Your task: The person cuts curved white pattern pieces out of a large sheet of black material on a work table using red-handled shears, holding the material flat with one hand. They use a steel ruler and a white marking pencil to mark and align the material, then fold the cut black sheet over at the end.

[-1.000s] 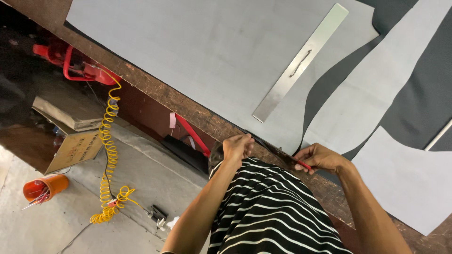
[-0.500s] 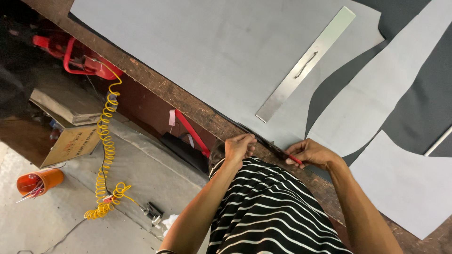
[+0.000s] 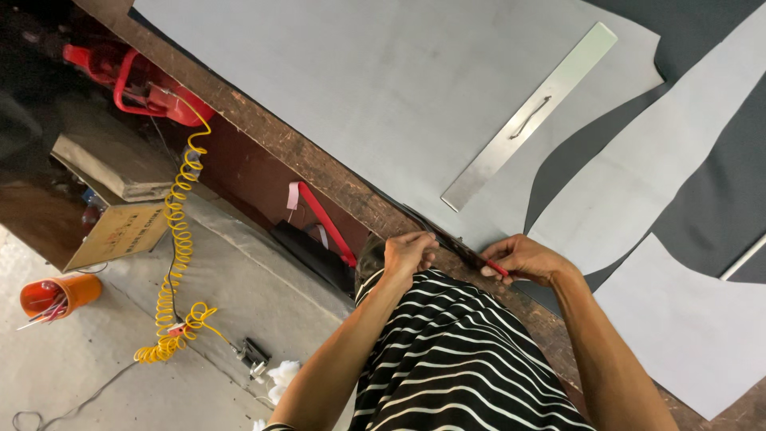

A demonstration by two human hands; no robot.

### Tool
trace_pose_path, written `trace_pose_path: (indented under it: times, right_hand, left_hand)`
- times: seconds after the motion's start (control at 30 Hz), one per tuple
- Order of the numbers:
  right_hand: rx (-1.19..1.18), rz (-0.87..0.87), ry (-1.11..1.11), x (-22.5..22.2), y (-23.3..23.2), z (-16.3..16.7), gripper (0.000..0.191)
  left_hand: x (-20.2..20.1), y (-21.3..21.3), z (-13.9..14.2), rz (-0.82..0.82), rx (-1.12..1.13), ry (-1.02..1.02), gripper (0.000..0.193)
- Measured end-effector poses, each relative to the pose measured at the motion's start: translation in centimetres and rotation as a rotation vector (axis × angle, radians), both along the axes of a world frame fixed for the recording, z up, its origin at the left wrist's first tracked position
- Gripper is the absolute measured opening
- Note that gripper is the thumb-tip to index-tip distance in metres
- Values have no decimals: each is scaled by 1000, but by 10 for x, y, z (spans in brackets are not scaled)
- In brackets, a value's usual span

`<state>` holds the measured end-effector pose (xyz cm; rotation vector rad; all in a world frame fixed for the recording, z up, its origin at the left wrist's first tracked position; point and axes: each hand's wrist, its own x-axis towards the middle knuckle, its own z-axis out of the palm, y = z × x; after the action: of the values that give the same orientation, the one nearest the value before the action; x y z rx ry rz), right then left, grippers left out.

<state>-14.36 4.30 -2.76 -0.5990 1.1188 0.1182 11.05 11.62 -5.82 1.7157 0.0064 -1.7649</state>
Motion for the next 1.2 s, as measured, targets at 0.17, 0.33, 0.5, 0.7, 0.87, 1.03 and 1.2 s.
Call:
trace_pose_path:
  times: [0.17,0.33,0.5,0.7,0.87,1.03,1.2]
  right_hand:
    - [2,8,35,-2,5,0,37]
    - [-2,34,24,0,3,-1,36]
    - [-20,34,13,4,2,1,34]
    - [-27,71,14,9,0,4,34]
    - [-47,82,17,26,-10,1,32]
    - [-62,86,-36,44,-18,1,32]
    - [-68,84,-40,58,-23,7,33]
  left_hand:
    - [2,5,1,3,-15,16,21]
    - [1,7,2,6,-12,11,22]
    - [-1,6,3,4,-31,12,23]
    - [0,10,0,-7,-6,11,27]
    - [-1,11,-5,-57,-26,-10,28]
    - [1,11,-8,-136,-7,-56,27]
    - [3,14,-7,-190,-2,-75,24]
